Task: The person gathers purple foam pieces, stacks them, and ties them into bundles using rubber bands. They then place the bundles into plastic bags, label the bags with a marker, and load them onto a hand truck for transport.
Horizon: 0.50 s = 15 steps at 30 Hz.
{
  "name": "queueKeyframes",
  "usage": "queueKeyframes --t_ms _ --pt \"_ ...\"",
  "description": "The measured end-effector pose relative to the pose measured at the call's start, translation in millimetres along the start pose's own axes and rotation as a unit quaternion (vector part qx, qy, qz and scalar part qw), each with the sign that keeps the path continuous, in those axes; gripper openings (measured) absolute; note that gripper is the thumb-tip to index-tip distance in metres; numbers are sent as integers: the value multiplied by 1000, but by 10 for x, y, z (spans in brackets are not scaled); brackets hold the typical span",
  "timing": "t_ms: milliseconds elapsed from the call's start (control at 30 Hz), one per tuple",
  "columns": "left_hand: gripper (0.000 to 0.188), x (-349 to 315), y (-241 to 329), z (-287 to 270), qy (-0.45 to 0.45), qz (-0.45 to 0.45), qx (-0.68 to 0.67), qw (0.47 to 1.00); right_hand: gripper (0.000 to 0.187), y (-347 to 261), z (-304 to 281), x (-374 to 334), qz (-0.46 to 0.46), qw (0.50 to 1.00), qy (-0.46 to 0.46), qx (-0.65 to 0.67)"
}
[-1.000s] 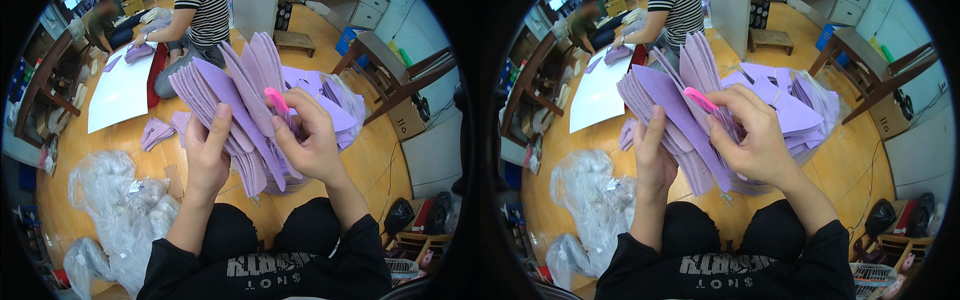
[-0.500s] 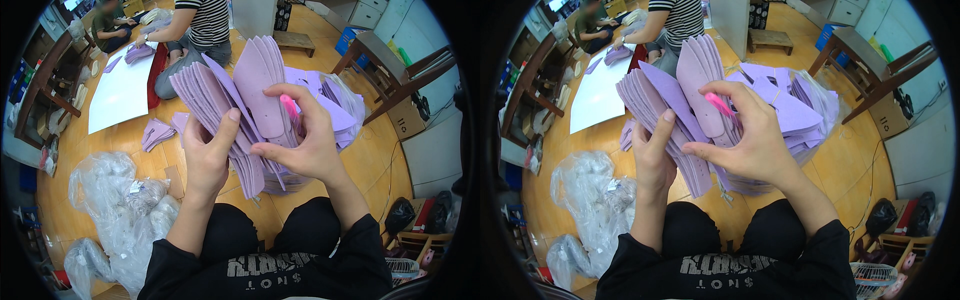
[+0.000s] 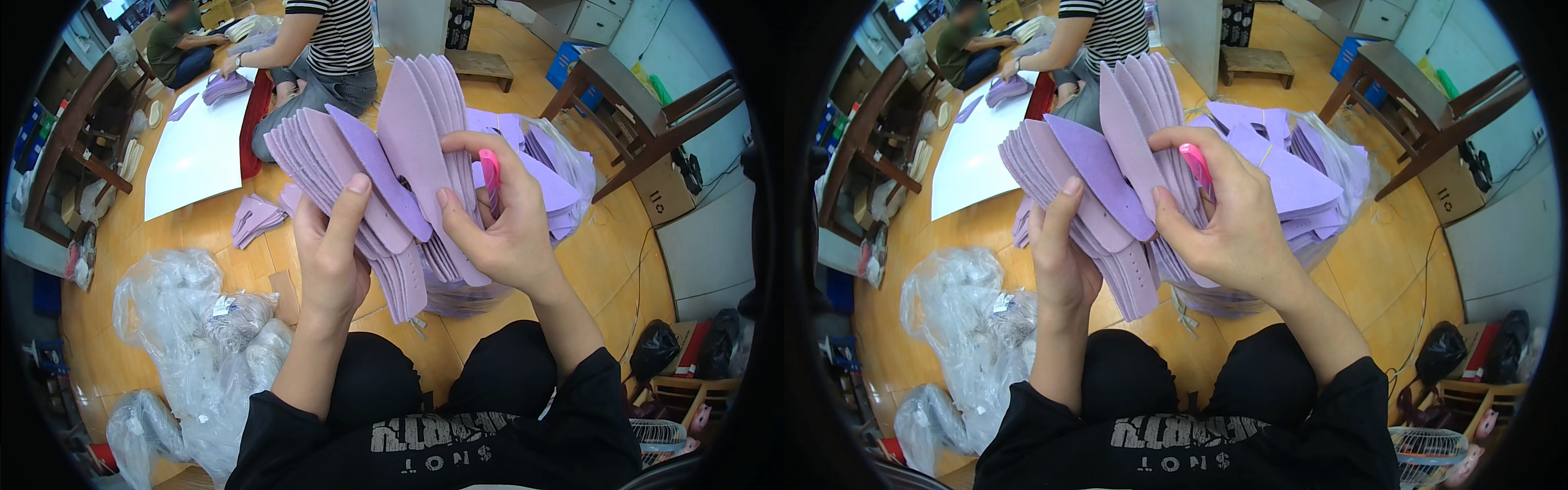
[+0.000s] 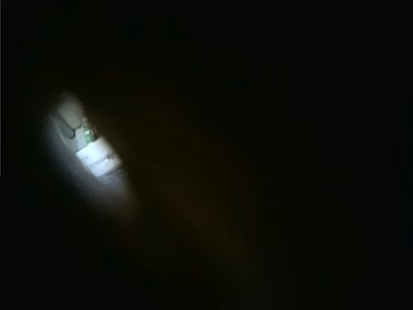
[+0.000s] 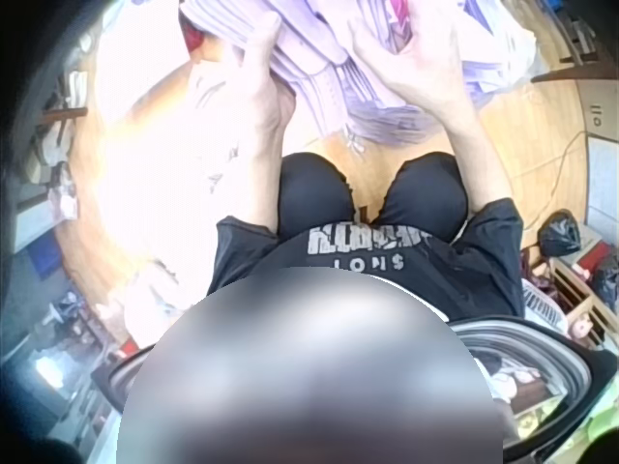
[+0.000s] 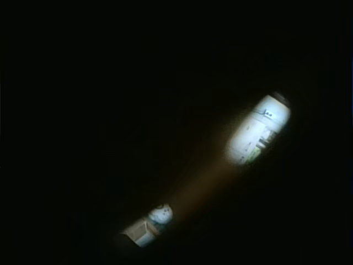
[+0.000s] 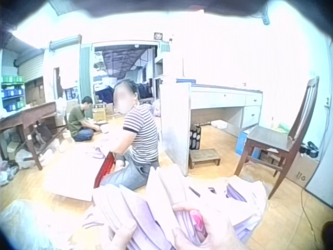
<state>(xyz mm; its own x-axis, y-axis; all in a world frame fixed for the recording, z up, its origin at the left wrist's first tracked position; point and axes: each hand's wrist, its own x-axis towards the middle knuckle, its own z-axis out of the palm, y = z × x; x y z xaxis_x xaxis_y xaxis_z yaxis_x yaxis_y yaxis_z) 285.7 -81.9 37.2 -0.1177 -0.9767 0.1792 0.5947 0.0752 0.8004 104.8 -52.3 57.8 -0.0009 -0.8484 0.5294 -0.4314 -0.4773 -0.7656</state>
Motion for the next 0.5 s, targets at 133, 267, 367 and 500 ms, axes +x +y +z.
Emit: queueKeyframes --t_ms 133,267,367,500 --pt "36 -11 -16 6 3 3 -7 1000 44 17 60 27 -43 998 26 29" --pt "37 -7 -49 -39 -2 12 18 1000 59 27 62 5 -60 998 -10 -24" --pt "40 9 -72 -94 -16 17 42 999 63 21 58 -14 -76 995 -3 -60" --pt "42 26 -99 -127 -33 9 33 999 62 -31 81 -20 -102 990 10 -95"
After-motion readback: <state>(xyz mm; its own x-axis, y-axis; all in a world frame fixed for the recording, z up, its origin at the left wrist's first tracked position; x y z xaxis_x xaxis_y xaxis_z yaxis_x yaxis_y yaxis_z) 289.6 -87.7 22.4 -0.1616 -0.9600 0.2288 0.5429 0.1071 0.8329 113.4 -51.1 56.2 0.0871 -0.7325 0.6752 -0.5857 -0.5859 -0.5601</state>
